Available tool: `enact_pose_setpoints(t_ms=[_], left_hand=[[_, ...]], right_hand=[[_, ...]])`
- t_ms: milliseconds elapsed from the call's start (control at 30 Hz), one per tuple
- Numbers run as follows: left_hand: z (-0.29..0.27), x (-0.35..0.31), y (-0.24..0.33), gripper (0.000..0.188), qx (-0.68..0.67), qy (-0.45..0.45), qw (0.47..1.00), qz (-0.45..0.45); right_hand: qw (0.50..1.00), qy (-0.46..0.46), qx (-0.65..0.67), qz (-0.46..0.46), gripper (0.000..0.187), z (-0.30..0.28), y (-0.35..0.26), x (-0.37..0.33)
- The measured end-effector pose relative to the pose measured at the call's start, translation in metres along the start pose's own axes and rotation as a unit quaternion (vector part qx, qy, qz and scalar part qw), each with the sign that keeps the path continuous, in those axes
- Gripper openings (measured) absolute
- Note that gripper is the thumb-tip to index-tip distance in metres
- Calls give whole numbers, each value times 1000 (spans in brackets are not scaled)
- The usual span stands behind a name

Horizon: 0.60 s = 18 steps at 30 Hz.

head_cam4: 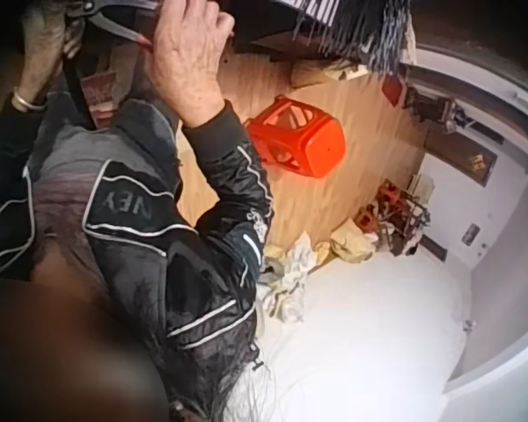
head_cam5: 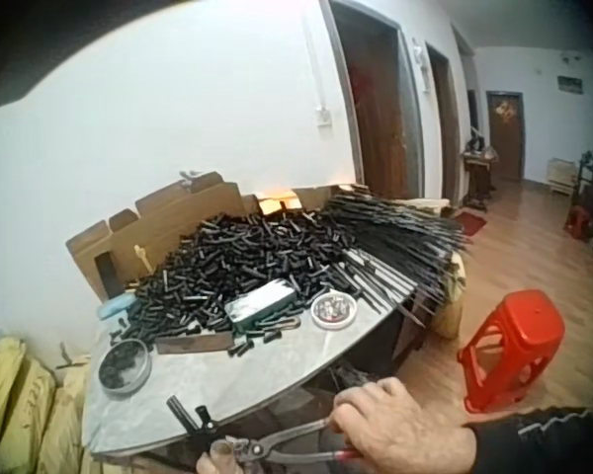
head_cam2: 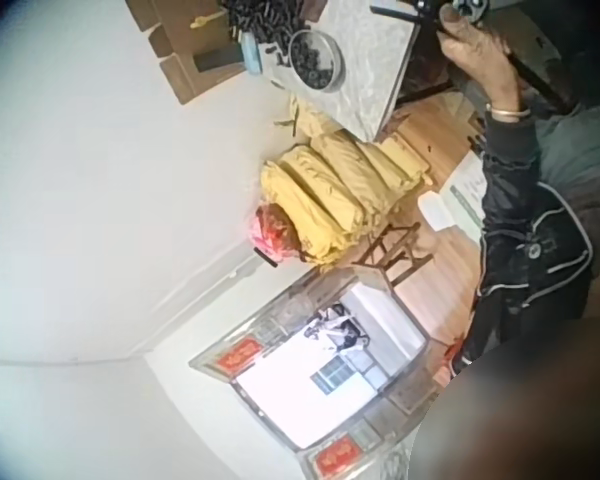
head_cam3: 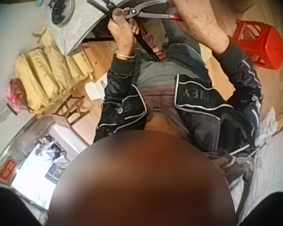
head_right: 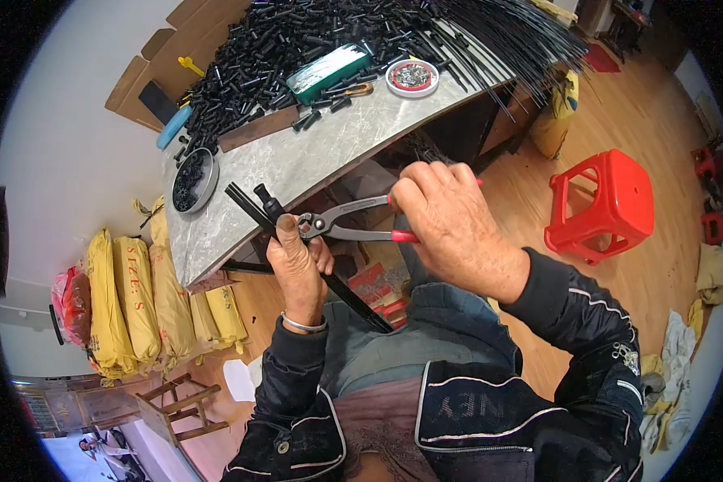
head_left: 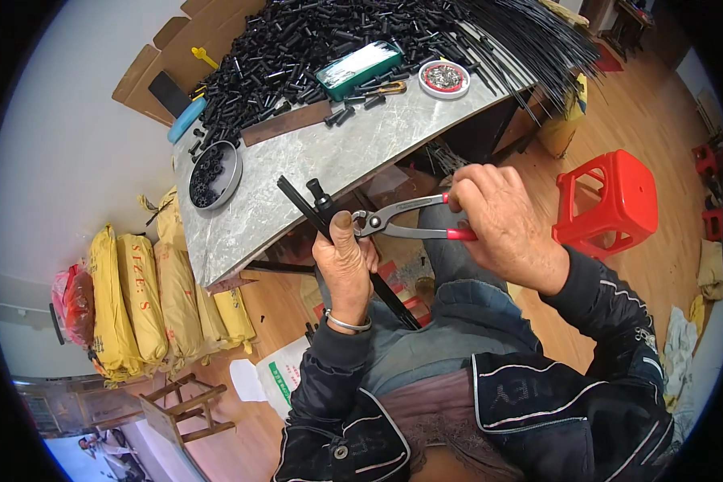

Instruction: Assembling bundles of thin black wires or tubes into a connector housing using pliers.

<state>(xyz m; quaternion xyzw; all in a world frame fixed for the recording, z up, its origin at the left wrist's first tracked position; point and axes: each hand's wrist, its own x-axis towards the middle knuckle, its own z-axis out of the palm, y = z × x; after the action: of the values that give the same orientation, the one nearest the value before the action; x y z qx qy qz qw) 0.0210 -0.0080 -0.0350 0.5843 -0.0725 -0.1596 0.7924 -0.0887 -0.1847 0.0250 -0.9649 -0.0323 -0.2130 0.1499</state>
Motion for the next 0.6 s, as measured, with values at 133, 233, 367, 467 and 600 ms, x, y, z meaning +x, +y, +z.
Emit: enact_pose_setpoints(t_ms=[133,233,367,467,600], left_hand=[[-1,2,-2,46,-37,20,999,-3],[1,2,1,44,-34,12,999,-7],[-3,5,-3,51,-17,5,1000,-11],[-1,4,-3,51,-12,4,1000,-6],[-2,5,0,52,1,0,1000,-8]], right_hand=[[999,0,22,36,37,12,-6,-15],[998,11,45,42,35,14,-5,-15],[999,12,37,29,35,16,-4,-16],[997,0,74,18,36,21,4,-18],[958,-62,277,38,31,33,9,-25]])
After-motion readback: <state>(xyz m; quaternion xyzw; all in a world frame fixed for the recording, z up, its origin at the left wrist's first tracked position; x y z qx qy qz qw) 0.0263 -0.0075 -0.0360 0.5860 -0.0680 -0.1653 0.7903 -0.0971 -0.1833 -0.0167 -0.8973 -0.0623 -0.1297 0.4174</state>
